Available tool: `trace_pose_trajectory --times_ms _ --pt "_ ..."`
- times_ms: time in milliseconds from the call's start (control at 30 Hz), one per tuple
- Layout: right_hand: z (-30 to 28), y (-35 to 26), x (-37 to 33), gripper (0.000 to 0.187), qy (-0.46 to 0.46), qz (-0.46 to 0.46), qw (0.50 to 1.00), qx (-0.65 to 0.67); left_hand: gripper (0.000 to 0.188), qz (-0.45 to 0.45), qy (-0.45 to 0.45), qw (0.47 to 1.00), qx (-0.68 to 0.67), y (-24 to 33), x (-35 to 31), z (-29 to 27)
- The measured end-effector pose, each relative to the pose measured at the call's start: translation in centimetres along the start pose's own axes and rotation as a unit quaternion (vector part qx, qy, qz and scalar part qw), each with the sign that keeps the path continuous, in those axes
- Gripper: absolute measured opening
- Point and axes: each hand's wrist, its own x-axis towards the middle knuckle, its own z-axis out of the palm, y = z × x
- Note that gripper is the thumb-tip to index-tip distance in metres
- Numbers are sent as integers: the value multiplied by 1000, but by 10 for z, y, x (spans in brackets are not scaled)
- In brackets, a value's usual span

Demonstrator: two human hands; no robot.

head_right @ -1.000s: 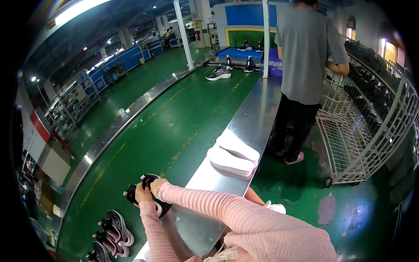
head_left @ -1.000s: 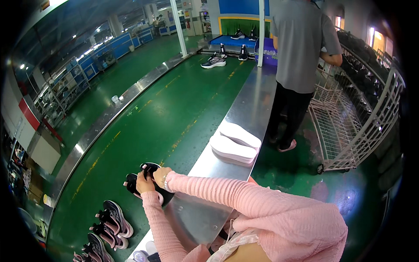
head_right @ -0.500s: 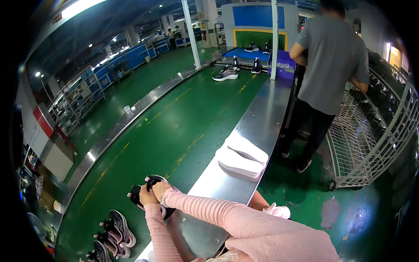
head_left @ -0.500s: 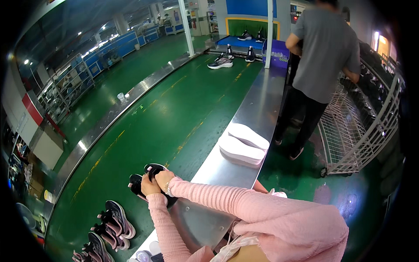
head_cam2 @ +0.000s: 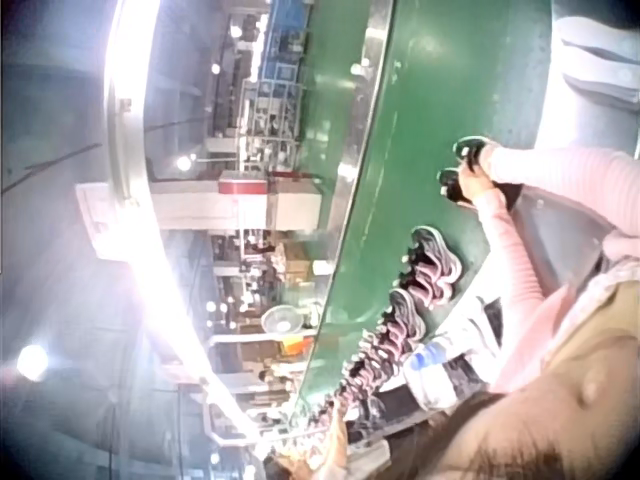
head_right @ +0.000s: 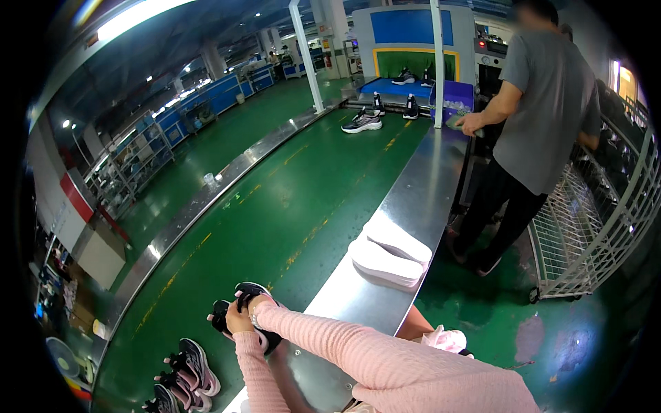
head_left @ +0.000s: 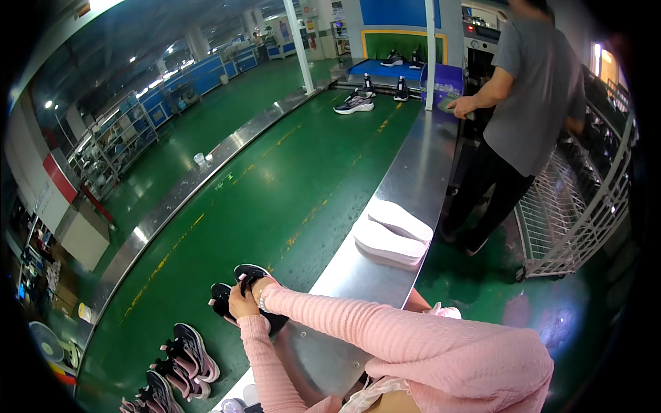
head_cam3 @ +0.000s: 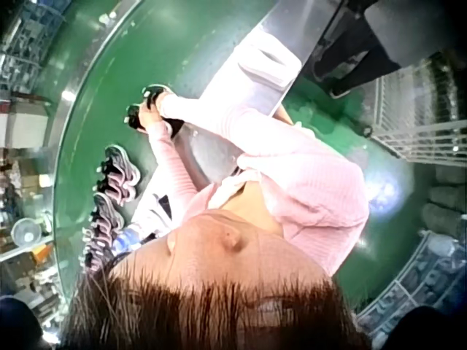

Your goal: The person picks up white shoe soles from a rack and matches them to corresponding black and pink athletic shoes moving on a conveyor belt.

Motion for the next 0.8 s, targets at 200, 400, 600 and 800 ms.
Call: trace_pose_trajectory --times_ms 200,400,600,800 --pt "-5 2 -18 29 115 35 988 99 15 4 -14 1000 24 13 1 -7" --pt "15 0 -69 24 258 11 954 152 23 33 -42 998 36 7 8 -14" --pt "56 96 -194 23 347 5 895 281 23 108 -176 978 2 42 2 -40" --pt "71 148 -268 21 281 179 792 512 53 44 -594 705 385 129 42 -14"
